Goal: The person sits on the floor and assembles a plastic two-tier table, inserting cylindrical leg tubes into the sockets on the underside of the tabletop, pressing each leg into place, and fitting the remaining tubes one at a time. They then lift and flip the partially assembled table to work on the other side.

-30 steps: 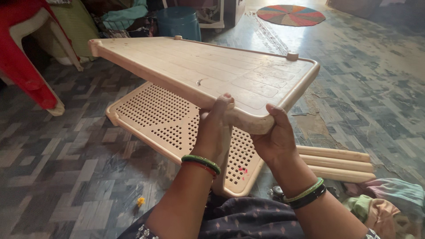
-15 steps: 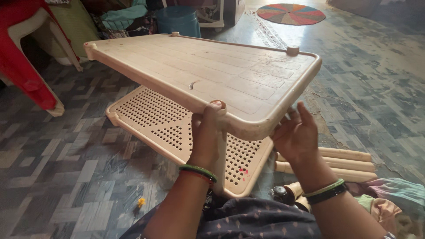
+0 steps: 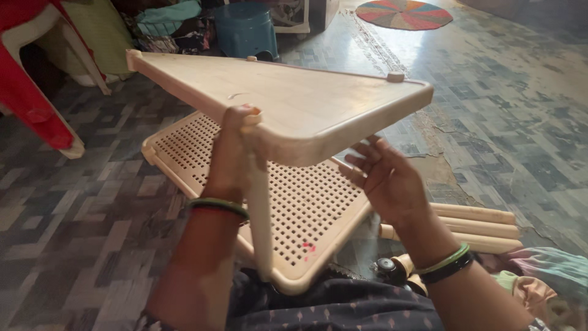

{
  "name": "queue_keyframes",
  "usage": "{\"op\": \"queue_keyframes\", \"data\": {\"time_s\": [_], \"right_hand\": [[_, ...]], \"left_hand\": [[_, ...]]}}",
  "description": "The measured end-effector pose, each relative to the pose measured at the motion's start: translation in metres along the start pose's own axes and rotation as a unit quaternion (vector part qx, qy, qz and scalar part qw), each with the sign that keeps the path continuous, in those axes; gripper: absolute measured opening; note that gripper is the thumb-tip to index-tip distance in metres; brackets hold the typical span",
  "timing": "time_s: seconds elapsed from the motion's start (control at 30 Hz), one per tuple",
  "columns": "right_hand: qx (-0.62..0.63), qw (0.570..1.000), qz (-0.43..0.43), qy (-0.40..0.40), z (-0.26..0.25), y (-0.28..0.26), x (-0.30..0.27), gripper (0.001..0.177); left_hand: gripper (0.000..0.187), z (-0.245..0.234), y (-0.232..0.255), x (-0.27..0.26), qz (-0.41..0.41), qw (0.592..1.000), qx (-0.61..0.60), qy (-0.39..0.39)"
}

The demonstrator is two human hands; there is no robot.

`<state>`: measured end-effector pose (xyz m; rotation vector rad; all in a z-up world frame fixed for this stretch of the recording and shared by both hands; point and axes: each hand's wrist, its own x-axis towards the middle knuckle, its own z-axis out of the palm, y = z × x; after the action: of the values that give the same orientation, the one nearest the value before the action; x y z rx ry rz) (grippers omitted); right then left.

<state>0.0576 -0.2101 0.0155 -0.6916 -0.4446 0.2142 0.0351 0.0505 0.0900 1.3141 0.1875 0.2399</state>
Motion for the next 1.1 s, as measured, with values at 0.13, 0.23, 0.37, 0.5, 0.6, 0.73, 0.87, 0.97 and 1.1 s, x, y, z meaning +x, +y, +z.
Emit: {"op": "queue_keyframes", "data": {"time_s": [0.13, 0.23, 0.37, 0.5, 0.6, 0.73, 0.87, 0.97, 1.1], "right_hand": [[-0.047, 0.998, 0.039, -0.009, 0.003, 0.018, -0.003, 0.045], [-0.028, 0.998, 0.053, -0.002, 0.002, 0.026, 0.001, 0.045], [0.057, 0.997, 0.039, 0.019, -0.006, 0.029, 0.013, 0.036], [0.126, 0.98, -0.004, 0.153, -0.017, 0.024, 0.024, 0.029], [0.162, 0.963, -0.013, 0.214, -0.017, 0.015, 0.028, 0.037], [0.145, 0.959, -0.029, 0.243, -0.021, 0.014, 0.024, 0.04], [0.115, 0.937, -0.062, 0.325, -0.036, 0.027, 0.008, 0.041], [0.171, 0.966, -0.112, 0.158, -0.053, 0.028, -0.01, 0.042], [0.223, 0.955, -0.133, -0.145, -0.056, 0.019, -0.035, 0.04]], "left_hand": [[0.052, -0.036, -0.01, 0.022, -0.005, 0.998, -0.055, 0.003], [0.048, -0.061, -0.016, 0.037, 0.04, 0.988, -0.144, -0.049], [0.045, -0.091, -0.029, 0.034, 0.035, 0.991, -0.121, -0.046], [0.047, -0.106, -0.04, 0.028, 0.029, 0.993, -0.11, -0.025], [0.048, -0.108, -0.04, 0.023, 0.022, 0.994, -0.109, -0.002], [0.052, -0.103, -0.041, 0.018, 0.025, 0.995, -0.092, -0.005], [0.054, -0.105, -0.047, 0.02, 0.014, 0.996, -0.091, -0.015], [0.055, -0.101, -0.053, 0.033, 0.007, 0.992, -0.109, -0.059], [0.055, -0.098, -0.063, 0.05, 0.011, 0.983, -0.141, -0.116]]}}
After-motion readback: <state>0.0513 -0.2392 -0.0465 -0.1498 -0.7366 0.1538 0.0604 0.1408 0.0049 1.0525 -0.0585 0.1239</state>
